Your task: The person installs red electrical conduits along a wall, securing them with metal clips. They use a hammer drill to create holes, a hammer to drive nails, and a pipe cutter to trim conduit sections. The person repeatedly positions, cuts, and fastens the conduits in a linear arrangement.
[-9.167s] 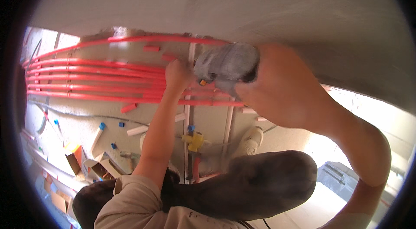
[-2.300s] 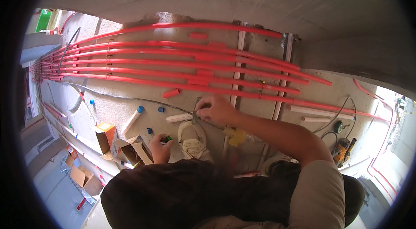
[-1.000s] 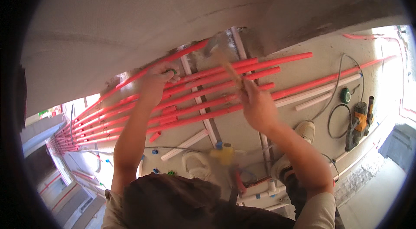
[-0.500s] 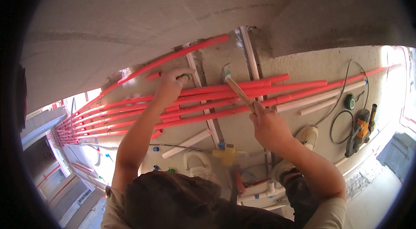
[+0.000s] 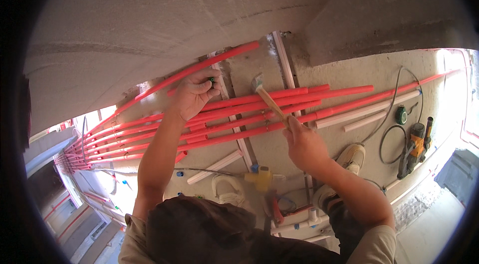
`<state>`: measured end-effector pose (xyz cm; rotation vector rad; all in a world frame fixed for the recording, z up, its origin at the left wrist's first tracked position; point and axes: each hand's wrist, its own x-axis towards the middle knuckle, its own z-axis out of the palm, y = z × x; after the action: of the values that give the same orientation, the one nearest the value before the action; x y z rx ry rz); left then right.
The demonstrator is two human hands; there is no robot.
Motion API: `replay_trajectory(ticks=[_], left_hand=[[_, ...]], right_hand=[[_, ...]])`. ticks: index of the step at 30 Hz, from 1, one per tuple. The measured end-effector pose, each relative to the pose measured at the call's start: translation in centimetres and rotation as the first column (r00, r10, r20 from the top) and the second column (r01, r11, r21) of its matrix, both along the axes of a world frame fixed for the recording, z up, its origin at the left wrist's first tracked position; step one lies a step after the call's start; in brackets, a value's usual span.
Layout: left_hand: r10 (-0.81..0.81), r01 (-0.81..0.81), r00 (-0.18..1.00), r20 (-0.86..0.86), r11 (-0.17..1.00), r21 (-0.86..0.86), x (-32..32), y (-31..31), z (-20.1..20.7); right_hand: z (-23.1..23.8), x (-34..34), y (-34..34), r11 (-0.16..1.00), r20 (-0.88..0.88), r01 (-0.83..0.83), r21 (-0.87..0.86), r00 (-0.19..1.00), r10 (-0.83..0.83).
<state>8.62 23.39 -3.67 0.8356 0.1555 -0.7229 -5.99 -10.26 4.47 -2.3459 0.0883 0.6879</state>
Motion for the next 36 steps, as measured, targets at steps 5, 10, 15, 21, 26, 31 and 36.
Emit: replay_trajectory(ticks=[5,10,15,21,26,31,36], left_hand=[[-0.004,0.014,0.999,-0.040,0.963,0.268,0.5,-0.6,1.0],[-0.004,-0.008,1.000,0.020,0.815,0.579,0.6,-2.1,2.3],[0.056,-0.072,0.997,0.047,0.830,0.553,0.6,-3.3,2.3],[0.019,-0.052,0.998,0.055,0.723,0.689,0.3,-3.6,1.5],[-0.037,-0.053,0.994,0.107,0.685,0.727,0.3,-3.8,1.4],[-0.474,-0.190,0.815,0.334,0.326,0.926,0.2,-3.8,1.1],[-0.728,-0.249,0.614,0.306,0.189,0.950,1.0,-4.2,0.4]], right_hand=[[-0.4,-0.4,0.2,1.000,0.026,-0.002,0.002,1.000,0.002],[-0.7,-0.4,0.3,0.999,0.054,0.025,0.038,0.998,-0.027],[-1.1,-0.7,0.5,0.997,0.091,0.046,0.062,0.994,-0.052],[-1.3,-0.6,0.5,0.995,0.071,0.053,0.083,0.996,-0.059],[-1.4,-0.5,0.5,0.997,0.087,0.047,0.063,0.995,-0.052],[-1.7,-0.7,0.5,0.998,0.087,0.047,0.046,0.995,-0.051],[-1.9,-0.8,0.5,0.997,0.080,0.038,0.073,0.996,-0.044]])
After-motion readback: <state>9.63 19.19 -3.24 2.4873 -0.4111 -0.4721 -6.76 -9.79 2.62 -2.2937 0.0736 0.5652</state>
